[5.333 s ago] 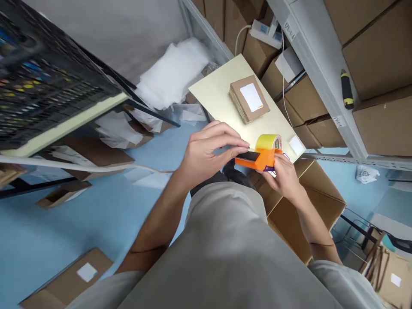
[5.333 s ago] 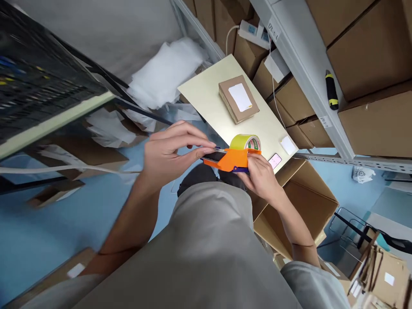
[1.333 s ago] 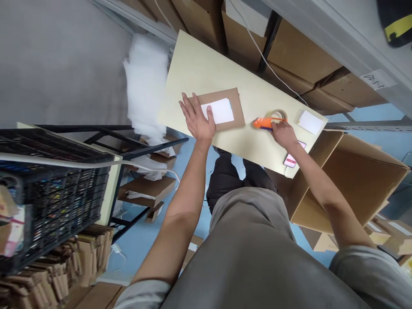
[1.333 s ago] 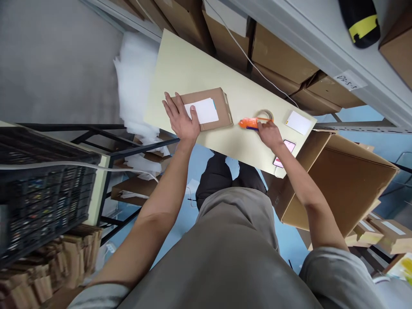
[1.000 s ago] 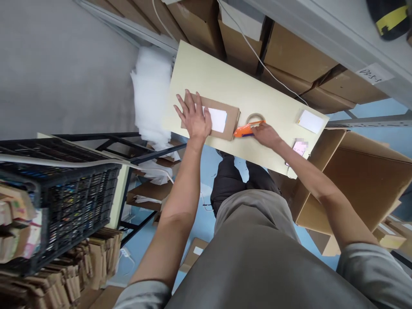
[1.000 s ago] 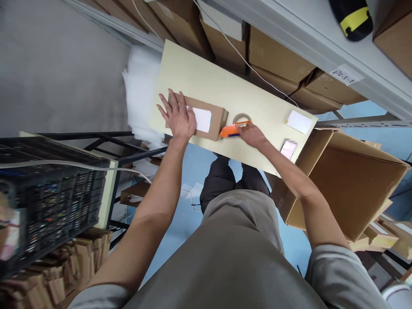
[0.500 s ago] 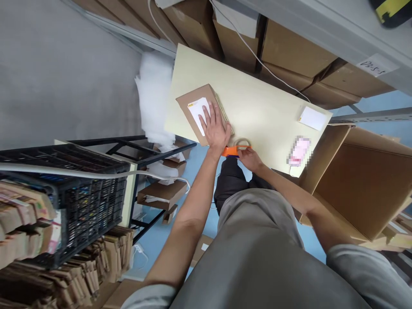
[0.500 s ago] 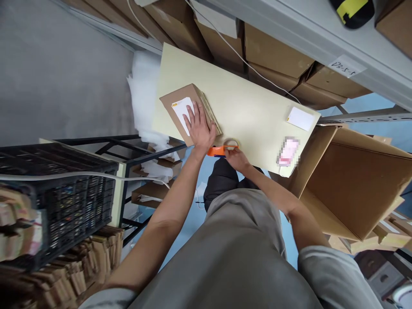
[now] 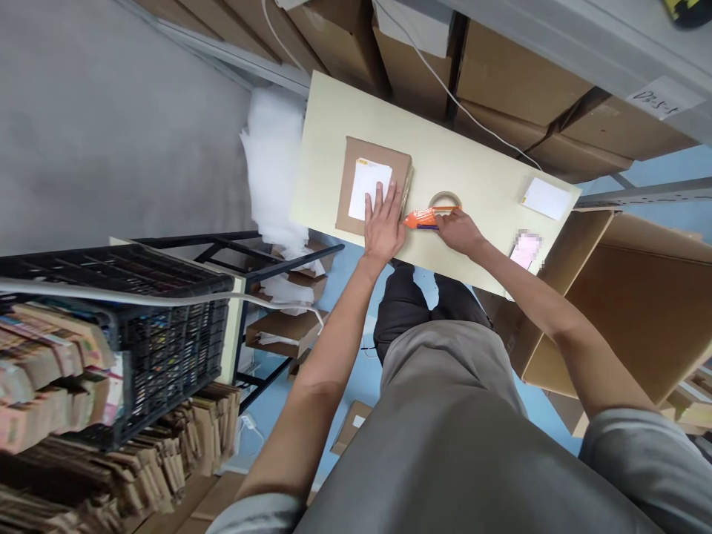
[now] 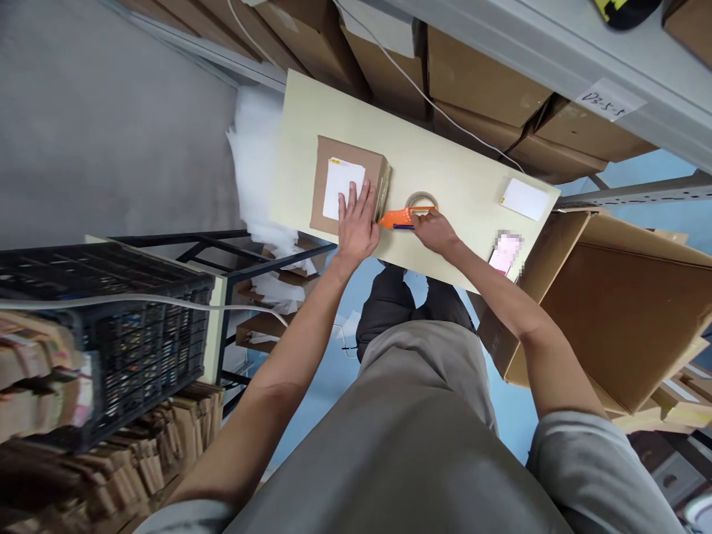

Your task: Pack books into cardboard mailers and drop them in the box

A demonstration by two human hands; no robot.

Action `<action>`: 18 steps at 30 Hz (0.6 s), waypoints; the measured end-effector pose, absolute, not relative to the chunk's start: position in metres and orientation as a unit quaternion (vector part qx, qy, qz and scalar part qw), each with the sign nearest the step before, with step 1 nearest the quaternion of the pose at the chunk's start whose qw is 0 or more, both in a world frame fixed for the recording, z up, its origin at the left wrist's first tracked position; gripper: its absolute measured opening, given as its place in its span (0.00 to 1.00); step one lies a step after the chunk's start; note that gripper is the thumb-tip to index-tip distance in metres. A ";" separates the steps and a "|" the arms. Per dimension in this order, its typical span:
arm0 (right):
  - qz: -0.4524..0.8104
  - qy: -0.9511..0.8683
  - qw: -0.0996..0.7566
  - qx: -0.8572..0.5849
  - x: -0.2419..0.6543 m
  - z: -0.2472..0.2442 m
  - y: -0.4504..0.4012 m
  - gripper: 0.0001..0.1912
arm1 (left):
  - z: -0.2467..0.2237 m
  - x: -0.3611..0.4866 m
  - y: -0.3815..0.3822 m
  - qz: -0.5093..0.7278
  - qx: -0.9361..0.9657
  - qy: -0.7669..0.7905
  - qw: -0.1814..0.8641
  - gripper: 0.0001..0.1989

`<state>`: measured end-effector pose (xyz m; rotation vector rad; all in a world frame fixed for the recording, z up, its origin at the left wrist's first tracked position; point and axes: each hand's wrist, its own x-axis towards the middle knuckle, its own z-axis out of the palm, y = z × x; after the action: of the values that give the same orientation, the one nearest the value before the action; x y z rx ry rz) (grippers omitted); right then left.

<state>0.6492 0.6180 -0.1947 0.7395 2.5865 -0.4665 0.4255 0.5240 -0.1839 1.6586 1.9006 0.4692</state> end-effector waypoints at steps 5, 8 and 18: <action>-0.165 0.933 0.229 0.222 0.650 -0.192 0.607 0.31 | -0.182 0.423 0.509 0.157 0.639 0.693 0.294 0.41; -0.177 0.936 0.227 0.203 0.660 -0.192 0.616 0.31 | -0.185 0.424 0.506 0.155 0.643 0.692 0.289 0.43; -0.081 0.927 0.288 0.228 0.721 -0.169 0.687 0.34 | -0.196 0.437 0.508 0.180 0.623 0.705 0.285 0.43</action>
<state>0.7210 0.6875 -0.1686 0.6080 2.4740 -0.2157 0.4373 0.5078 -0.1960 1.6674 1.8864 0.4821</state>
